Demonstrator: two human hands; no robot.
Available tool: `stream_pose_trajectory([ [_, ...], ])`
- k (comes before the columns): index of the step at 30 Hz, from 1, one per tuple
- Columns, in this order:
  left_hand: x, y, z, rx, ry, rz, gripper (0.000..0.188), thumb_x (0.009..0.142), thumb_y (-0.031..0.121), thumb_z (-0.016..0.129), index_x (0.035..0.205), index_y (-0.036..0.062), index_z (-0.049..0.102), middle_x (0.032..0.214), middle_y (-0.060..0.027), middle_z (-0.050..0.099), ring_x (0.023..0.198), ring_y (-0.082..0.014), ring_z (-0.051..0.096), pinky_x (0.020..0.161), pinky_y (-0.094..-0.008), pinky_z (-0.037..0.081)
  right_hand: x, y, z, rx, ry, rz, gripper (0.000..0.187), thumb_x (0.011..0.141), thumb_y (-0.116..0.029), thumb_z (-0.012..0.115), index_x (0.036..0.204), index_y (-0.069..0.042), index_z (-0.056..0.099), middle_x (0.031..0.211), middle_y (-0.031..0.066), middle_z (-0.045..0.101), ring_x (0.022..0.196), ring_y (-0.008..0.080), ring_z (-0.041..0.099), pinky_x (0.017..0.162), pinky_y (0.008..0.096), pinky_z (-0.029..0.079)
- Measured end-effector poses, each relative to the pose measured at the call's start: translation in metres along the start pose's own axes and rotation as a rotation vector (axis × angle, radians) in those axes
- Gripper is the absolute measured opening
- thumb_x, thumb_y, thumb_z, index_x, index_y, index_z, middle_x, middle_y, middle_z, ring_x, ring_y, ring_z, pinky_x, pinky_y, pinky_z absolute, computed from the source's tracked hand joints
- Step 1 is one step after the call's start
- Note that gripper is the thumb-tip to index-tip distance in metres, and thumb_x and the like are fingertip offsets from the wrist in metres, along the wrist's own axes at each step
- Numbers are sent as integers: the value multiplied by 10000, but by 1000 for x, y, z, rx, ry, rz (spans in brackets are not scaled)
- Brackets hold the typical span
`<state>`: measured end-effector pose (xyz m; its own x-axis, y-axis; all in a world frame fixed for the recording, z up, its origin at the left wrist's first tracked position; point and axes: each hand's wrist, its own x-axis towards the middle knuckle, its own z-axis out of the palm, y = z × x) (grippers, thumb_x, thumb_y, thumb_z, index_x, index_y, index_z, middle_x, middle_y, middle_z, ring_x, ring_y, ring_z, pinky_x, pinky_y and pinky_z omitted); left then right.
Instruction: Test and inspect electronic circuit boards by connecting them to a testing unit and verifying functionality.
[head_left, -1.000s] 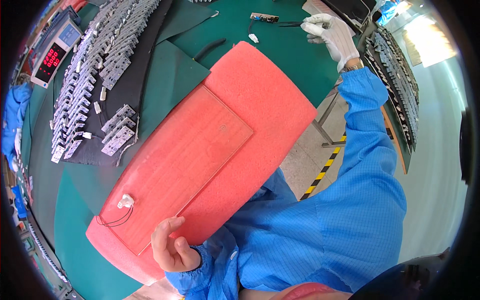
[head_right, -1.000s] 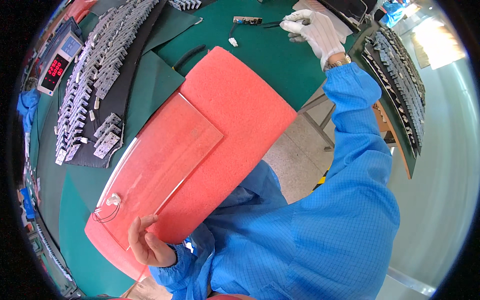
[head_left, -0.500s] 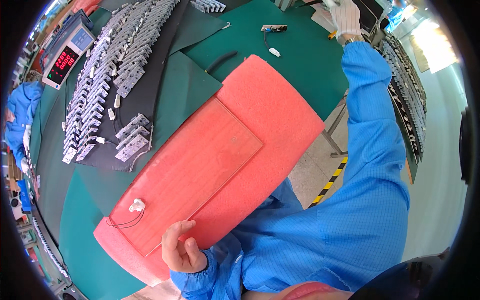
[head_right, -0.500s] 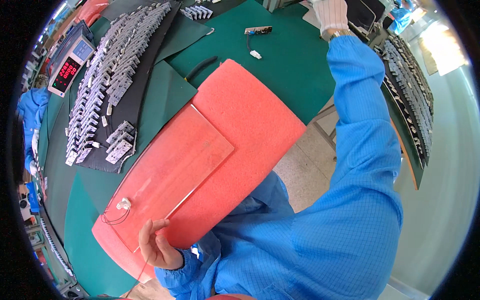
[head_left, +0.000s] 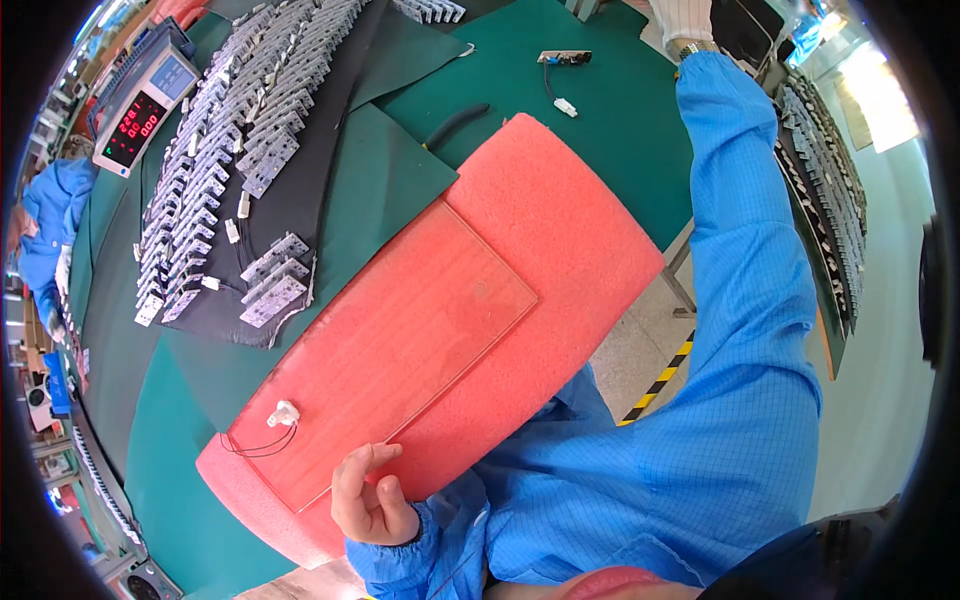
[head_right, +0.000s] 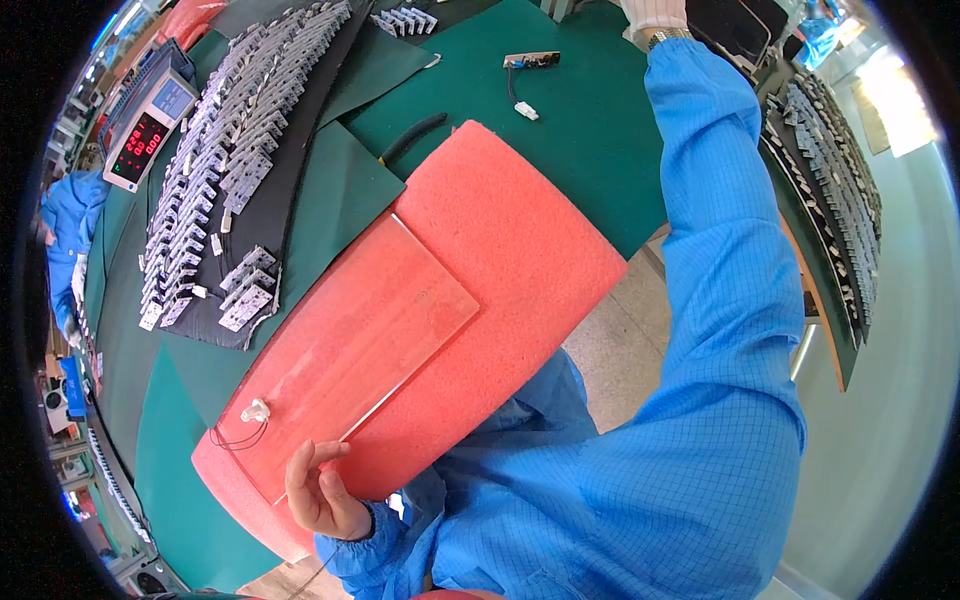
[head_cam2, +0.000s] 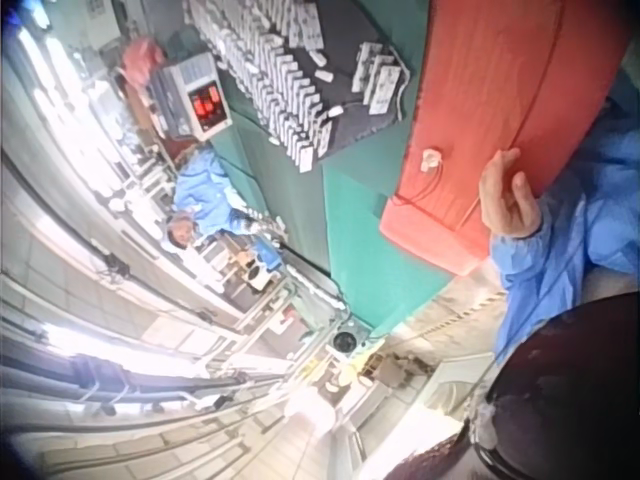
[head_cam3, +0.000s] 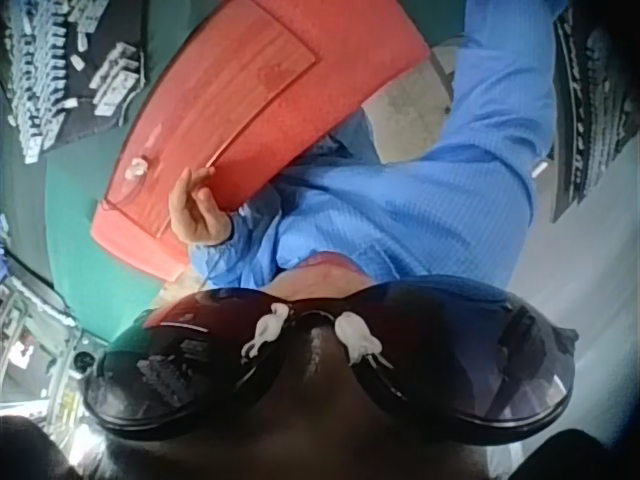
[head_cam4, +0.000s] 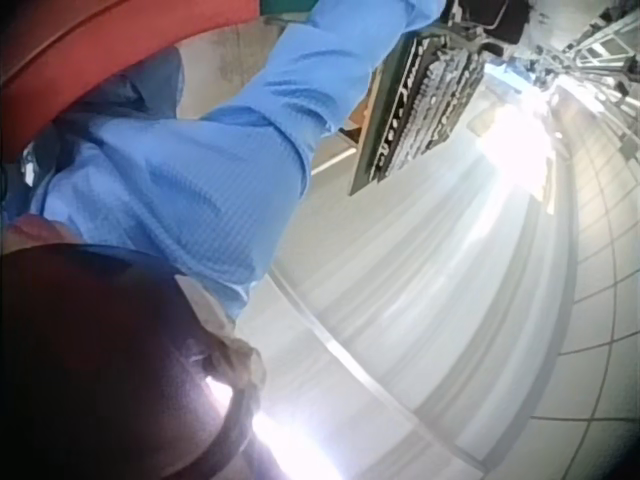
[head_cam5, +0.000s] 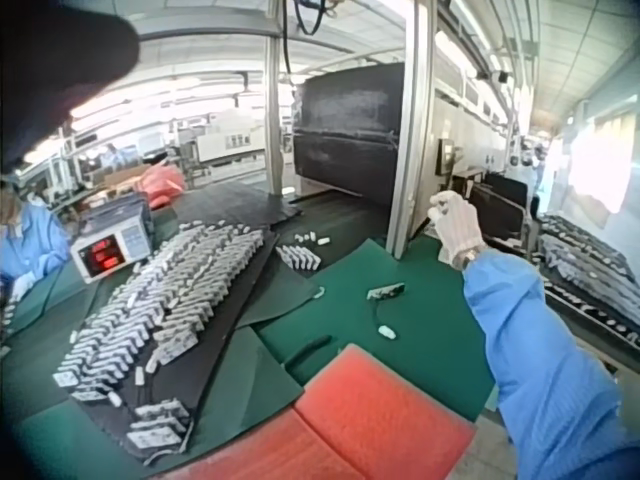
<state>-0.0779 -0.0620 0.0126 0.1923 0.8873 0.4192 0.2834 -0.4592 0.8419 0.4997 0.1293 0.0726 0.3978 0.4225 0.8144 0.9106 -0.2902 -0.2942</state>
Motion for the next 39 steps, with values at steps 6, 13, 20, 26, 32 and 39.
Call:
stream_pose_trajectory([
  [6,-1,-1,1,-24,-1,-9,272,892,79,525,1124,-64,531,862,-203,636,749,-255,636,722,-328,515,1,-4,4,13,33,-71,184,766,-130,645,933,-53,627,839,165,655,825,314,631,749,394,499],
  [13,1,0,-1,-44,15,2,262,882,59,533,1106,-77,534,857,-210,638,743,-260,636,713,-335,512,-11,-37,-14,131,-365,225,525,678,-164,754,1157,-39,579,928,148,671,885,246,644,760,332,514],
  [20,5,-1,-5,-10,-54,51,271,787,5,614,1043,-66,567,839,-188,649,752,-288,646,702,-354,521,-16,-106,-28,497,-190,88,325,784,-202,657,1038,-2,630,844,155,678,794,253,662,722,348,521],
  [26,6,0,-9,-6,-101,48,304,755,-11,652,1049,-44,586,846,-169,655,761,-288,648,708,-347,528,-29,-211,49,80,-668,-214,462,755,-358,681,1065,-17,636,977,199,661,932,323,636,814,364,497],
  [32,11,5,-9,-70,-116,3,319,759,-47,629,1075,-44,584,848,-166,660,756,-267,655,698,-327,530,-58,-203,154,-227,-571,-121,574,800,-492,596,1249,-140,534,1028,176,656,944,342,628,831,430,495],
  [39,4,-2,-5,-197,-50,-12,293,756,-67,600,1048,-70,585,824,-168,662,743,-256,661,691,-312,528,-34,-191,122,-60,-417,-42,388,858,-408,538,1141,-150,598,1003,127,667,929,301,630,770,430,507],
])
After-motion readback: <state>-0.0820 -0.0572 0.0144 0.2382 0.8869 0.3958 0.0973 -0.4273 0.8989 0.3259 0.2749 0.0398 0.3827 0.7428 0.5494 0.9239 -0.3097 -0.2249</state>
